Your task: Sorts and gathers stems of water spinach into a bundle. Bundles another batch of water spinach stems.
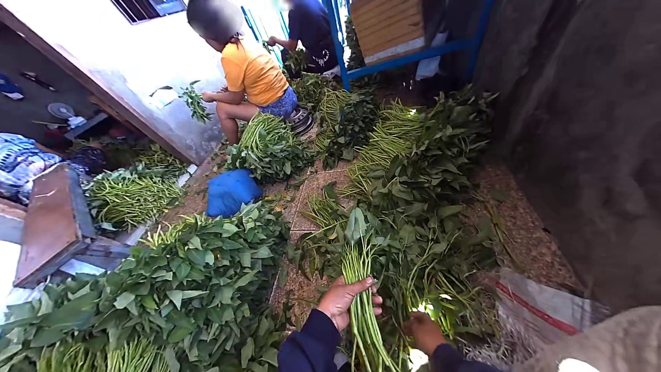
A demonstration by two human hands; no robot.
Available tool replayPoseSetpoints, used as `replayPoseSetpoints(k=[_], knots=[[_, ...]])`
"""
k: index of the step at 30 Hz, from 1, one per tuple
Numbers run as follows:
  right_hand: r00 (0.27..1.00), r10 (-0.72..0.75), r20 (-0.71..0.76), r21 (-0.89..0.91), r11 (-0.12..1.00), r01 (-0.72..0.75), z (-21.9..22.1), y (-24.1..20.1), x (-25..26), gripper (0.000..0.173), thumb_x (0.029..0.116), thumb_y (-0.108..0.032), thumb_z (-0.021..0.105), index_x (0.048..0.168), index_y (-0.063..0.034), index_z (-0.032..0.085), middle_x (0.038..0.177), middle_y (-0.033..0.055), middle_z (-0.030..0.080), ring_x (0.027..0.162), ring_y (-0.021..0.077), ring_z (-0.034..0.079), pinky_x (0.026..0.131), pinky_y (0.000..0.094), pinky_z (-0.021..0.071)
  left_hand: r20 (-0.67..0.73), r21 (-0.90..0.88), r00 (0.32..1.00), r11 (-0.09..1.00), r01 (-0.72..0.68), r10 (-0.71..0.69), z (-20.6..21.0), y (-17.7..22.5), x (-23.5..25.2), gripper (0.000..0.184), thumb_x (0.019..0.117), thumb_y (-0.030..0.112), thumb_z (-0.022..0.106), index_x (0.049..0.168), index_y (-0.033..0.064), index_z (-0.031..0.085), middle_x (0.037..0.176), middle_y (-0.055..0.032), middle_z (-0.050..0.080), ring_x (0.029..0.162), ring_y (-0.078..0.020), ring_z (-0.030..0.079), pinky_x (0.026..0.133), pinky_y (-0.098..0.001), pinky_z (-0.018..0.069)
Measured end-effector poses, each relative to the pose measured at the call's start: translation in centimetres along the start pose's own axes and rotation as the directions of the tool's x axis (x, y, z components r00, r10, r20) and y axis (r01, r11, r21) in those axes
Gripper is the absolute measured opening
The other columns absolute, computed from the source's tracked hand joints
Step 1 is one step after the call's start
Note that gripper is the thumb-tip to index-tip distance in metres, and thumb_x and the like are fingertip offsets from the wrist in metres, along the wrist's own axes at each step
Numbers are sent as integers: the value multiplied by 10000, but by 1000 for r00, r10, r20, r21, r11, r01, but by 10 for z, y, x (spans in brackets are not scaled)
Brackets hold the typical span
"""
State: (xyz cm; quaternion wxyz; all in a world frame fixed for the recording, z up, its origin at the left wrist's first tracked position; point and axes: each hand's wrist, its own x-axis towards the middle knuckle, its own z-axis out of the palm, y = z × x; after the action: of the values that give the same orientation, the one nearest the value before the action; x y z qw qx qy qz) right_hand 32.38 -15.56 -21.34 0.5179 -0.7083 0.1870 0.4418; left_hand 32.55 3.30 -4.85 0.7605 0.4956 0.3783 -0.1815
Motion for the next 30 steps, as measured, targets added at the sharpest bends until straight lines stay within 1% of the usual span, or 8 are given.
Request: replayPoseSetpoints(k=[4,7,11,14,18,23,27,30], knots=[[929,78,-362,175,984,-15,-5,-2,20,476,949,-117,698,1357,45,515,1231,276,645,1057,390,697,886,542,581,-8,24,1000,1000,-3,3,5,3,-2,224,1029,80,601,1219,6,508,852,-141,676,714,-271,718,675,-434,641],[904,-51,-423,-62,998,27,-18,-15,7,816,900,-228,792,1533,41,353,1379,303,575,1303,431,562,1115,557,430,3,21,1000,1000,-17,17,9,4,-5,230,1031,87,598,1225,1,511,853,-143,671,713,-272,714,670,-434,639],[923,-231,-307,-258,954,153,-28,-12,23,354,995,-230,675,1287,-32,684,1314,224,656,1296,382,579,1138,541,404,52,-34,997,998,-55,57,10,8,-12,206,1035,84,587,1213,11,514,863,-139,673,732,-273,716,691,-447,640],[902,-229,-366,-163,970,180,-44,-8,30,307,1026,-188,621,1241,22,680,1268,248,667,1245,389,609,1102,565,430,14,-86,989,986,-145,147,0,23,-21,197,1036,84,584,1204,-3,527,871,-145,678,747,-277,718,705,-455,641],[812,-362,-457,-136,931,338,-46,-46,-6,280,988,-197,688,1171,12,719,1155,227,716,1126,379,672,1033,572,483,-247,43,916,948,-316,317,-12,30,-14,348,967,38,688,1253,-42,506,904,-179,682,702,-271,716,610,-412,632],[822,-518,-234,-73,853,517,-1,-95,-68,248,962,-201,721,1144,-33,736,1046,130,749,927,250,729,869,465,588,-303,276,866,906,-321,399,-8,1,13,383,903,52,779,1203,-69,574,951,-194,686,706,-256,705,614,-411,624],[824,-564,-58,-77,825,560,25,-99,-85,225,986,-184,664,1123,-24,741,1015,121,742,910,211,714,878,415,574,-267,171,902,938,-301,338,3,-17,8,416,894,97,797,1226,-65,607,1080,-198,707,967,-259,705,871,-425,589],[803,-593,60,-53,801,596,18,-95,-83,223,1002,-179,631,1120,-29,746,1016,110,742,917,185,708,889,395,567,-241,52,943,974,-222,228,0,-19,4,417,925,125,763,1256,-51,581,1033,-194,720,925,-264,723,827,-431,611]])
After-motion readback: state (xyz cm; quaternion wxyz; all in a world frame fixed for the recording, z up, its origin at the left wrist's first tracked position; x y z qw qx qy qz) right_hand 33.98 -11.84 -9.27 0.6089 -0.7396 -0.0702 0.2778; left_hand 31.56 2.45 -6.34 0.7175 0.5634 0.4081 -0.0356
